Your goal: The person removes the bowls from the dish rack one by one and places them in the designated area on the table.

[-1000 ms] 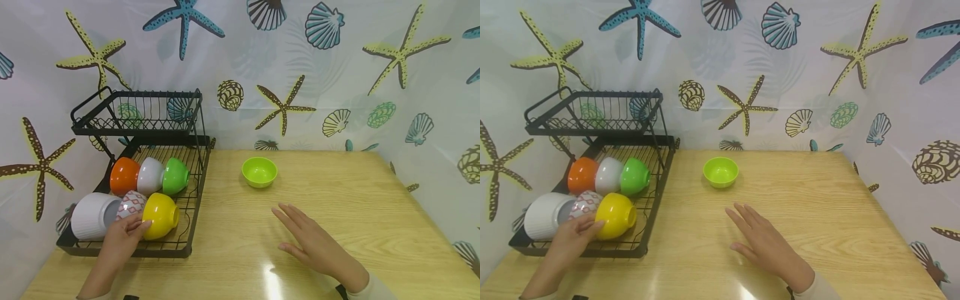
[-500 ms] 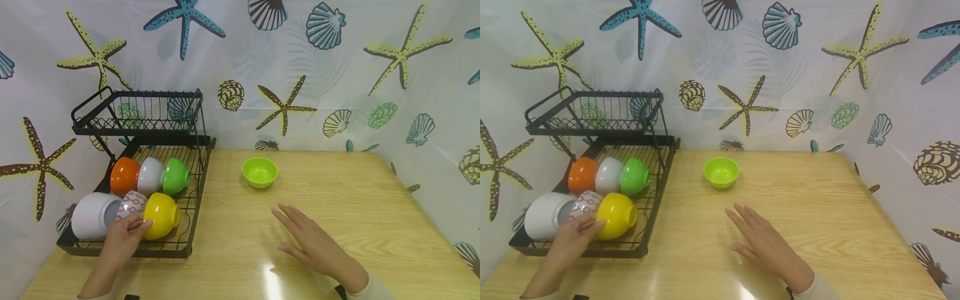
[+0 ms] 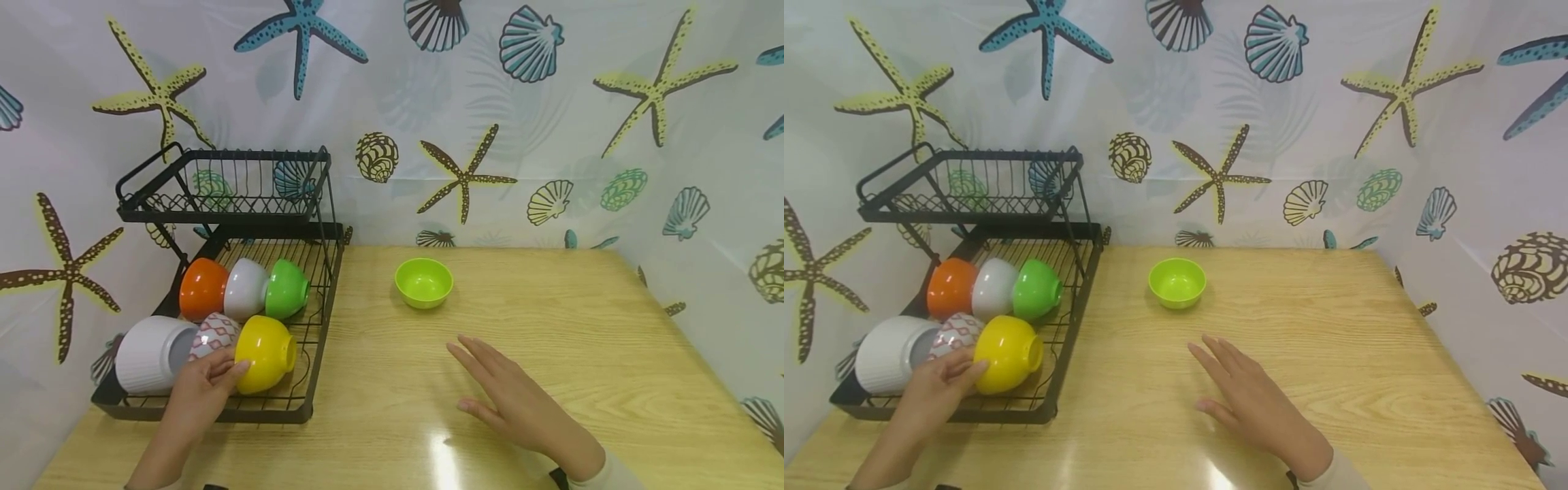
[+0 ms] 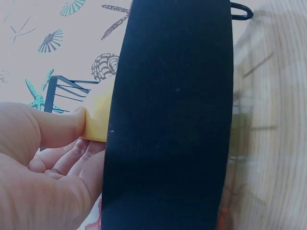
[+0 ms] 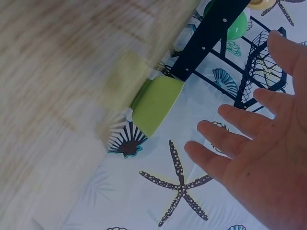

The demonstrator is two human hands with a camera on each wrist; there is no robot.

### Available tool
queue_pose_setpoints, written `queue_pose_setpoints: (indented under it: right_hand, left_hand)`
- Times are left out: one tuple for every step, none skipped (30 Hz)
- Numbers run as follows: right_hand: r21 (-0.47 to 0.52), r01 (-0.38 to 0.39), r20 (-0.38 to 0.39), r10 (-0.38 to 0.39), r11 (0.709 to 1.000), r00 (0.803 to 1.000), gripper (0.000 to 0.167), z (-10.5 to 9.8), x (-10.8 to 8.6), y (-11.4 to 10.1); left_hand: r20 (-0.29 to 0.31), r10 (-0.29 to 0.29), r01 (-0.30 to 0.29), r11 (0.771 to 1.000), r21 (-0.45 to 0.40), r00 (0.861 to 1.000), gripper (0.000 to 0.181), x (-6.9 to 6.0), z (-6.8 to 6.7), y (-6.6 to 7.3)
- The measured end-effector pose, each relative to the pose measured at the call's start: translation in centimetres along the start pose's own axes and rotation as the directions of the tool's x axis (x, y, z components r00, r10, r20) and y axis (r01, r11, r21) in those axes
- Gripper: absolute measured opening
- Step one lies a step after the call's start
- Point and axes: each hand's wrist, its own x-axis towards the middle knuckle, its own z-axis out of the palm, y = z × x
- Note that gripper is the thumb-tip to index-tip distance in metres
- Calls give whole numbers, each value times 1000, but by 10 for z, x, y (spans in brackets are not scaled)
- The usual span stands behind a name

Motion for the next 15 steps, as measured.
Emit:
queue_pose_setpoints:
  right_hand:
    - [-2,-2,-1,2,1000,1000,78,0,0,1]
    - [-1,-4,-3,4,1000,1000,78,-1,-1,1]
    - [-1,-6,-2,6,1000,1000,77,-1,-1,2]
    - [0,-6,-1,6,1000,1000,77,-1,-1,2]
    - [-3,-8,1,8,1000,1000,77,-1,-2,3]
    - [-1,-8,2,8,1000,1000,77,-1,-2,4]
    - [0,-9,3,9,1000,1000,77,-1,-2,4]
    - [2,-9,2,9,1000,1000,77,-1,-3,4]
    - [4,-8,2,8,1000,1000,76,-1,-3,5]
    - [7,-8,3,8,1000,1000,76,-1,-3,5]
    - [9,-7,3,7,1000,1000,76,0,-4,5]
    - [12,-6,3,6,1000,1000,75,0,-4,5]
    - [15,-5,3,5,1000,1000,74,0,-4,5]
    - [16,-4,3,4,1000,1000,74,0,-4,5]
    - [17,-6,5,6,1000,1000,73,0,-5,5]
  left_hand:
    - [0,3,-3,1000,-3,1000,45,-1,0,0]
    - [-1,5,-5,1000,-3,1000,45,-1,0,1]
    - [-1,8,-8,1000,-2,1000,45,-1,0,1]
    - [-2,10,-10,1000,-2,1000,45,-2,0,2]
    - [-1,7,-7,1000,-6,1000,45,-2,0,3]
    - [-1,7,-7,1000,-11,1000,46,-2,0,3]
    - [1,3,-3,1000,-16,1000,47,-3,0,4]
    - [4,-1,1,1000,-22,1000,47,-3,-1,5]
    - [7,-6,7,1000,-30,1000,49,-3,-1,6]
    - [10,-13,13,999,-34,1000,49,-4,-1,7]
    - [12,-19,19,999,-36,1000,51,-4,-1,8]
    - [13,-19,19,999,-37,1000,52,-4,-1,8]
    - [14,-21,22,999,-33,1000,53,-4,-2,9]
    - [15,-21,22,999,-33,1000,54,-4,-2,9]
    - [12,-20,21,999,-33,1000,54,-4,-2,10]
